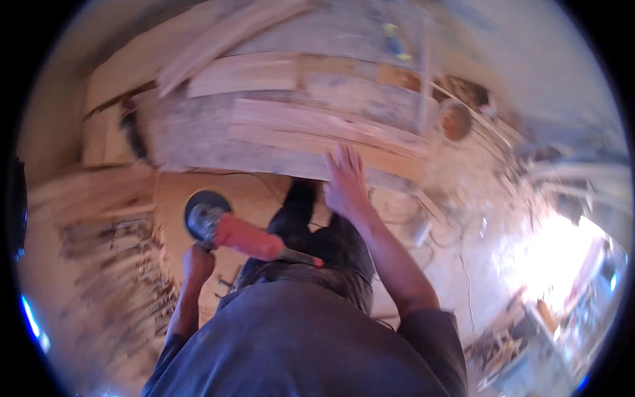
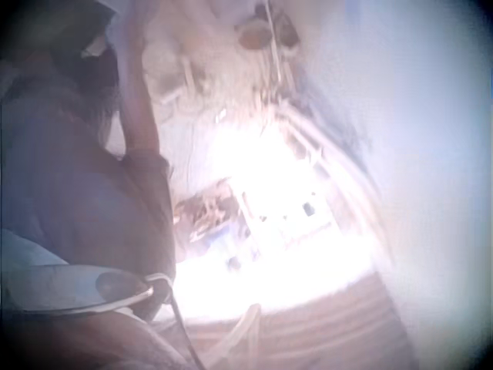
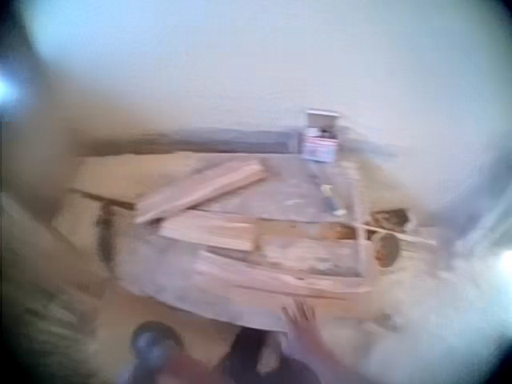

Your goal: The person assembles a wooden drawer by fitting side panels and a bottom panel together. They then walk to a workbench and use an orbital sander to smooth the surface of a wooden plank.

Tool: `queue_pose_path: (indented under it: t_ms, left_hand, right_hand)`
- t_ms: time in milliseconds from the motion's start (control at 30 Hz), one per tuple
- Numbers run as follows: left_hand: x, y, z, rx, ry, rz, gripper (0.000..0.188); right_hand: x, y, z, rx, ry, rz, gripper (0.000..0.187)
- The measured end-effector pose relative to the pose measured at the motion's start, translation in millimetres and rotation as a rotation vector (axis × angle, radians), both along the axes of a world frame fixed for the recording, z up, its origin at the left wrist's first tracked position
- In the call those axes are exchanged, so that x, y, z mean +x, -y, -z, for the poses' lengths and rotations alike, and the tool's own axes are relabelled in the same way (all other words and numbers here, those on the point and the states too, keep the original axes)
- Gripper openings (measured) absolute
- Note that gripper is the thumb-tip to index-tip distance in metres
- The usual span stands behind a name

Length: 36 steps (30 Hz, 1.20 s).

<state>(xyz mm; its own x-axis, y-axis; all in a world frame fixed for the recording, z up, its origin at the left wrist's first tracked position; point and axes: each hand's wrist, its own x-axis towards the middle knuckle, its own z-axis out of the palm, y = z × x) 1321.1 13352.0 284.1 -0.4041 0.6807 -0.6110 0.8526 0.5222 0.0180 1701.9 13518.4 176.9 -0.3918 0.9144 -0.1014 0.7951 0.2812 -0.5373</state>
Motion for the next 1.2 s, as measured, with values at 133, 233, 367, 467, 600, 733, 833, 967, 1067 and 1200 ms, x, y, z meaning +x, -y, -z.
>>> queue_pose_path:
  t_ms: [133, 233, 367, 467, 600, 733, 833, 967, 1067, 1200]
  left_hand:
    - [24.8, -46.9, -15.2, -0.031, -0.008, 0.063, 0.017]
    - [37.1, -81.9, -3.3, -0.021, 0.039, 0.157, 0.017]
    - [56.5, -136.8, 25.9, 0.018, 0.169, 0.325, 0.022]
    - [67.0, -178.0, 50.6, 0.082, 0.263, 0.337, 0.023]
    - [59.7, -208.0, 73.8, 0.157, 0.299, 0.315, 0.023]
    - [38.4, -229.8, 81.3, 0.188, 0.283, 0.230, 0.023]
    - [16.9, -245.0, 81.8, 0.179, 0.260, 0.163, 0.022]
    - [4.8, -238.8, 85.9, 0.163, 0.211, 0.184, 0.021]
    - [13.3, -222.6, 78.6, 0.079, 0.273, 0.197, 0.021]
    - [14.3, -213.7, 73.1, 0.059, 0.300, 0.216, 0.021]
  right_hand:
    - [-27.9, 86.0, -15.6, -1.213, -0.560, -0.179, 0.088]
    - [-37.8, 115.2, -33.9, -1.218, -0.531, -0.012, 0.078]
    - [-34.6, 129.1, -15.6, -0.950, -0.391, 0.371, 0.056]
    - [-29.8, 111.2, -5.0, -0.763, -0.217, 0.457, 0.040]
    - [-38.5, 63.9, -20.3, -0.851, -0.101, 0.552, 0.042]
    - [-65.8, 33.5, -20.8, -0.843, -0.107, 0.543, 0.042]
    - [-92.3, 16.3, -22.3, -0.873, -0.125, 0.551, 0.042]
    - [-104.6, 10.3, -30.3, -0.846, -0.051, 0.487, 0.042]
    - [-77.9, 51.4, -1.4, -0.804, -0.050, 0.448, 0.038]
    - [-78.8, 64.0, -2.2, -0.624, -0.188, 0.321, 0.034]
